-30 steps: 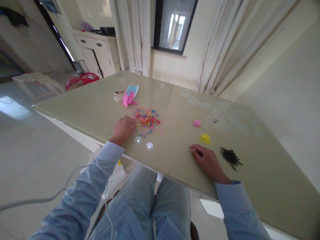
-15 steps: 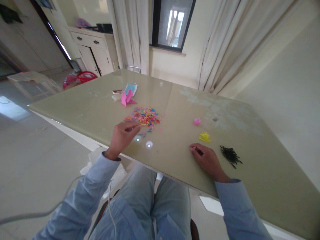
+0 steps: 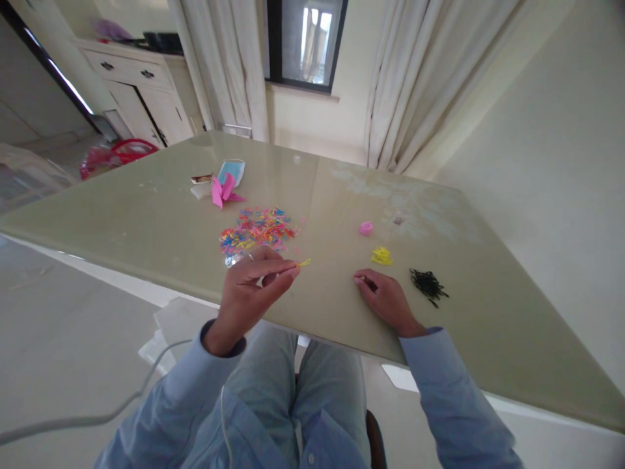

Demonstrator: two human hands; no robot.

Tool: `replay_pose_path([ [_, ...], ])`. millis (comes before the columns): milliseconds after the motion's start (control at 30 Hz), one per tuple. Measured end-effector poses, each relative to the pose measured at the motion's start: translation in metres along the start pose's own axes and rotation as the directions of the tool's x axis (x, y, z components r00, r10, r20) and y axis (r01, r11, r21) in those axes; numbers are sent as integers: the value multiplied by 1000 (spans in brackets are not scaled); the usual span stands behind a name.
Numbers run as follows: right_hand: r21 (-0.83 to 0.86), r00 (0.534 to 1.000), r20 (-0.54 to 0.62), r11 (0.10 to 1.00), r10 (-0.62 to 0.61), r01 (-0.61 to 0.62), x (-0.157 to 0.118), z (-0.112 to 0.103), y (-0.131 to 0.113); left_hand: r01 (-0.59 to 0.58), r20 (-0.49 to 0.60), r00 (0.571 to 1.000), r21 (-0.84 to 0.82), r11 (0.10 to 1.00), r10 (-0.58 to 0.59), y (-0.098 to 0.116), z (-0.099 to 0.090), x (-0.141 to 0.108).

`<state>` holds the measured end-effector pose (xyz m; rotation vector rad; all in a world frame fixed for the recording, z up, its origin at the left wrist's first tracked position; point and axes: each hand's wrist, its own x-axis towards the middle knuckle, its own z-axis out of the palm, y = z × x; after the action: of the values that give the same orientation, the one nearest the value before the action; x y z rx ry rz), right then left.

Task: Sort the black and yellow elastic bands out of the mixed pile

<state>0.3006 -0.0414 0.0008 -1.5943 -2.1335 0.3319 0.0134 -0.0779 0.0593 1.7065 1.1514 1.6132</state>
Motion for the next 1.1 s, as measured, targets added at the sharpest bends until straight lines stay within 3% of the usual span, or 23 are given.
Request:
replay_pose_path([
  [300,-77,1000,5,997,29,-29,-2,4,-6,-30,114,993,19,999,28,8,42,6],
  [533,-141,999,-15,989,31,-33,-3,8,-10,-9,242,970,-29,1000,16,9,96,21],
  [700,-180,998,21,982,58,-53,-2,7,-12,-114,379,925,176,978,40,-9,143,54],
  [867,-175,997,51,983,62,-52,-1,6,-11,-247,543,838,452,857,-45,-39,184,82],
  [967,-177,997,46,983,54,-46,0,8,-9,-282,596,797,511,812,-98,-54,197,86],
  [1100,-176,998,45,984,44,-35,1,9,-8,-286,622,774,506,814,-115,-66,202,84],
])
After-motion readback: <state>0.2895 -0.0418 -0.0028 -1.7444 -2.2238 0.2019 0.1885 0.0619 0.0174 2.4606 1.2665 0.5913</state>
